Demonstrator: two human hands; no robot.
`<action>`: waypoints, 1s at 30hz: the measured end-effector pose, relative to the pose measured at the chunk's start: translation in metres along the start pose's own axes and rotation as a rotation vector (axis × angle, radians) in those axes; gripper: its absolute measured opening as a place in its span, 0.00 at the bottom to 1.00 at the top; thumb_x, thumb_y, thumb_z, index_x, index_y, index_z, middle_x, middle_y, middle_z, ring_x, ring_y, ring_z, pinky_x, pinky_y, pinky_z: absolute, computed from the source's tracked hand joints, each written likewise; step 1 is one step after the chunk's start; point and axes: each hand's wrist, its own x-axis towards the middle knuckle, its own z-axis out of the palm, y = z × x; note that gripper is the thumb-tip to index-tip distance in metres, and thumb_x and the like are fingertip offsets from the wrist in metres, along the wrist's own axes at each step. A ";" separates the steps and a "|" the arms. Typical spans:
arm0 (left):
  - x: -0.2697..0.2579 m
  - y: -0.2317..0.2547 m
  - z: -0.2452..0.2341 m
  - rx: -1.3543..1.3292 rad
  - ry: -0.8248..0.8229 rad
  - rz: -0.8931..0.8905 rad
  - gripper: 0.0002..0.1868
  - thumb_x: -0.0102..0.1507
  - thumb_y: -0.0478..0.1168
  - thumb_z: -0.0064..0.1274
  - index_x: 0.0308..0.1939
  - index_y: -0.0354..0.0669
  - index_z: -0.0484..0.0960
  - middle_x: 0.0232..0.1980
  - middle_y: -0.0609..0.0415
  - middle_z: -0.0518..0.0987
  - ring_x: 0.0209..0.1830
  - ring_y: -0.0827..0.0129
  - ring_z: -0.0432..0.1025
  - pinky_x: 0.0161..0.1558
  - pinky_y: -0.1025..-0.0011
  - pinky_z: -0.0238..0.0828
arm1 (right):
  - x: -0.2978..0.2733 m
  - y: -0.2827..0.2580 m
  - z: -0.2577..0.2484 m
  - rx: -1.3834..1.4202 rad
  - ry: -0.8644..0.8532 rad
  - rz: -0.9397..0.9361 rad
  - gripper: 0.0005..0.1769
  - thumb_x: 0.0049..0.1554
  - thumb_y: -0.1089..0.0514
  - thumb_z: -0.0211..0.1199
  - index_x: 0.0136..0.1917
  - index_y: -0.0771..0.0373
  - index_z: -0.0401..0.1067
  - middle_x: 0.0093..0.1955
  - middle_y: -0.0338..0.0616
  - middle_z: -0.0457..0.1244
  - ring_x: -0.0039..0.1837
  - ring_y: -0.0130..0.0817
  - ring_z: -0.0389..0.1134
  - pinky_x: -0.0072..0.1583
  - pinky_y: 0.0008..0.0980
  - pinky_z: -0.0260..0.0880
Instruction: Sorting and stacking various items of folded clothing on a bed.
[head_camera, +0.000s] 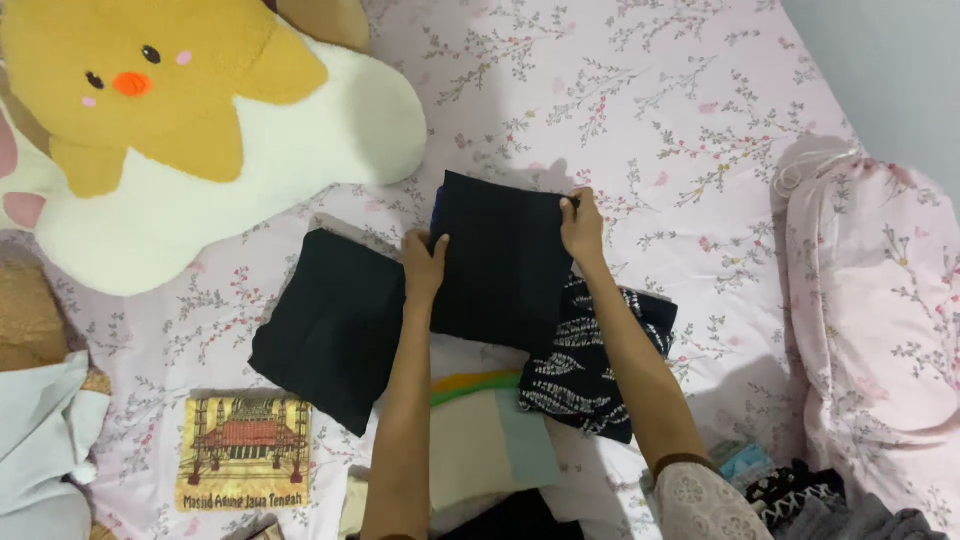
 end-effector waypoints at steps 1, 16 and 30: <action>-0.004 -0.002 -0.002 0.006 0.000 -0.008 0.30 0.66 0.55 0.55 0.58 0.30 0.71 0.57 0.32 0.74 0.57 0.43 0.71 0.59 0.55 0.67 | -0.005 -0.012 -0.004 0.002 -0.008 0.005 0.10 0.64 0.59 0.59 0.57 0.64 0.65 0.48 0.57 0.65 0.48 0.50 0.68 0.52 0.43 0.67; -0.054 0.088 -0.019 0.430 0.232 0.291 0.22 0.72 0.50 0.44 0.66 0.45 0.72 0.72 0.46 0.68 0.71 0.44 0.62 0.67 0.43 0.55 | -0.092 -0.115 -0.017 -0.330 0.061 -0.362 0.28 0.67 0.59 0.56 0.78 0.68 0.59 0.82 0.61 0.46 0.84 0.65 0.40 0.77 0.70 0.35; 0.019 -0.082 0.061 0.290 -0.191 -0.016 0.51 0.68 0.73 0.47 0.79 0.40 0.51 0.82 0.35 0.49 0.83 0.39 0.47 0.79 0.44 0.47 | -0.096 -0.087 0.009 -0.334 -0.045 -0.245 0.46 0.61 0.35 0.51 0.83 0.60 0.47 0.85 0.60 0.34 0.84 0.61 0.32 0.74 0.65 0.32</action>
